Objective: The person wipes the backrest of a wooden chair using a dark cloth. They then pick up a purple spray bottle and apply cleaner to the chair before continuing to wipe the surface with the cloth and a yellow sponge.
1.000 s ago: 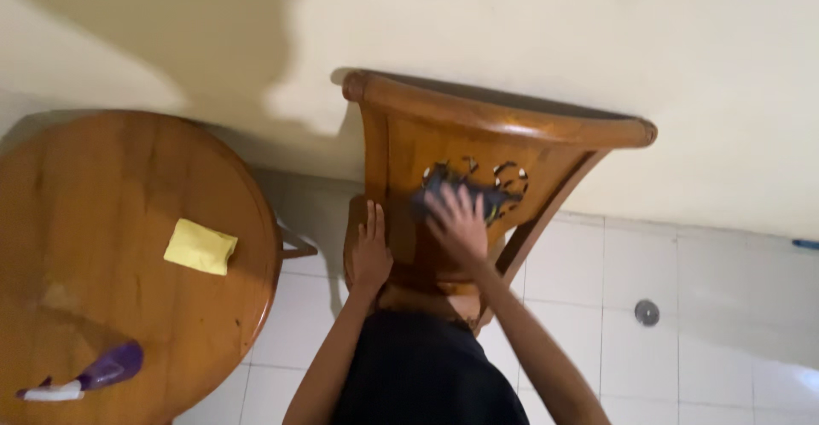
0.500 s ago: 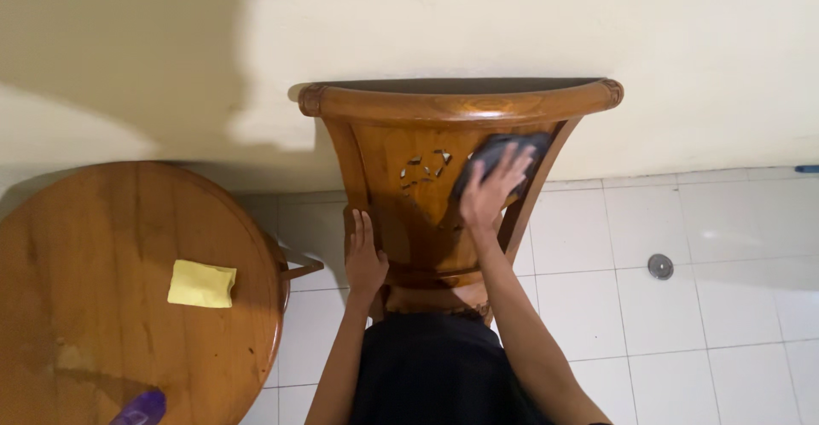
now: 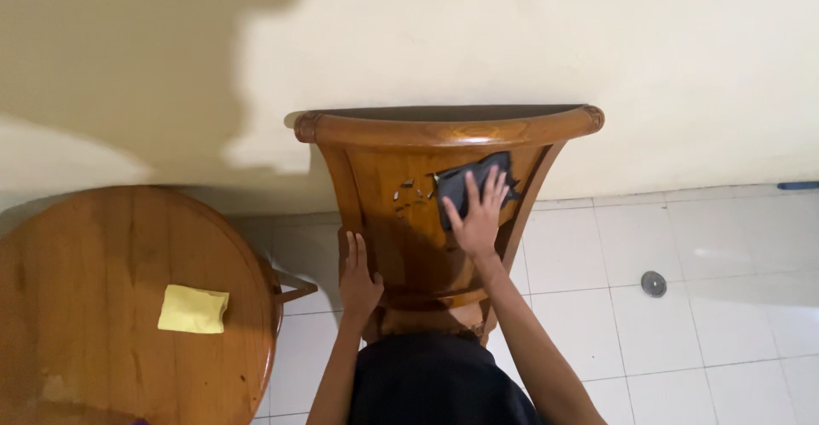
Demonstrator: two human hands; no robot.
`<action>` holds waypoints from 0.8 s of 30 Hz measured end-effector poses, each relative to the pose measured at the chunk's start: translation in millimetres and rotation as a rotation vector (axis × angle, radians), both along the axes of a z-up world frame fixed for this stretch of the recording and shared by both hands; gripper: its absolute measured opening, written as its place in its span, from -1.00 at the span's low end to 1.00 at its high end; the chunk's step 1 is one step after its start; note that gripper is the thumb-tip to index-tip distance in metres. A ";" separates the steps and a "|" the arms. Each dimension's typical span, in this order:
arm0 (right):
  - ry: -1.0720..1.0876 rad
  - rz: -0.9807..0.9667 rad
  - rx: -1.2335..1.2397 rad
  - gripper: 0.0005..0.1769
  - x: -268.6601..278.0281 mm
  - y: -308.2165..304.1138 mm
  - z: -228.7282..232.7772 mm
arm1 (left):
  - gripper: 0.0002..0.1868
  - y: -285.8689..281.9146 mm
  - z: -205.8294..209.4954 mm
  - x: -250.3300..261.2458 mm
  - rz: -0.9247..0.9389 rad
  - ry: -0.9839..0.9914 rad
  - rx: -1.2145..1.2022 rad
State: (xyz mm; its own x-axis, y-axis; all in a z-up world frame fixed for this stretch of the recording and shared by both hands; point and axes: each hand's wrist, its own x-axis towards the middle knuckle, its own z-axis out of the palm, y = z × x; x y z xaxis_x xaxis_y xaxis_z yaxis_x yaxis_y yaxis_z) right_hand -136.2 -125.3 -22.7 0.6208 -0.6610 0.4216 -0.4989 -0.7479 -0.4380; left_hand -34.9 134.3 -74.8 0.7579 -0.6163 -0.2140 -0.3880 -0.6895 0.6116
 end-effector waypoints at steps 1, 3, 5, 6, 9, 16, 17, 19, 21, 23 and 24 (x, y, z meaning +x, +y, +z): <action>-0.032 -0.038 0.019 -0.11 2.2 -7.5 4.0 | 0.10 1.8 -2.0 -0.9 -0.004 0.004 -0.015; -0.130 -0.097 0.130 -0.11 6.8 -28.5 18.1 | 0.14 2.1 -5.1 1.2 -0.029 -0.075 -0.089; -0.250 -0.140 0.323 -0.12 0.3 -46.1 35.0 | 0.16 6.2 -6.3 1.5 -0.033 -0.080 -0.116; -0.237 -0.133 0.314 -0.14 0.2 -45.7 38.3 | 0.15 6.0 -6.0 2.3 -0.033 -0.045 -0.112; -0.196 -0.144 0.311 -0.17 -5.1 -43.1 35.8 | 0.16 6.5 -1.0 4.0 -0.043 -0.023 -0.146; -0.002 -0.270 0.287 -0.20 -37.7 31.1 -33.5 | 0.12 4.0 13.4 5.1 -0.052 0.062 -0.175; -0.089 -0.243 0.430 -0.17 -42.0 44.7 -43.3 | 0.12 3.0 12.8 6.3 -0.045 0.082 -0.157; -0.191 -0.186 0.572 -0.14 -54.6 73.3 -58.0 | 0.11 2.0 10.2 6.4 -0.030 0.124 -0.122; -0.231 -0.124 0.567 -0.12 -61.2 87.4 -65.1 | 0.11 0.6 8.3 6.1 -0.032 0.110 -0.123; -0.152 -0.154 0.503 -0.13 -60.6 79.4 -65.9 | 0.10 -1.6 5.1 7.3 -0.029 0.106 -0.124; -0.110 -0.169 0.477 -0.14 -60.5 78.2 -64.1 | 0.10 -0.1 3.6 7.0 -0.027 0.114 -0.117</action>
State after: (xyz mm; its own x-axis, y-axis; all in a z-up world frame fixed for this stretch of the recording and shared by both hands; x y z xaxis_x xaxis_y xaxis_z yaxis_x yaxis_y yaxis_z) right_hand -196.7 -47.1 -86.8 0.4574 -0.8830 0.1053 -0.5278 -0.3649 -0.7670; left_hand -27.9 134.2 -71.1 0.7157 -0.6618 -0.2229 -0.3291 -0.6012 0.7282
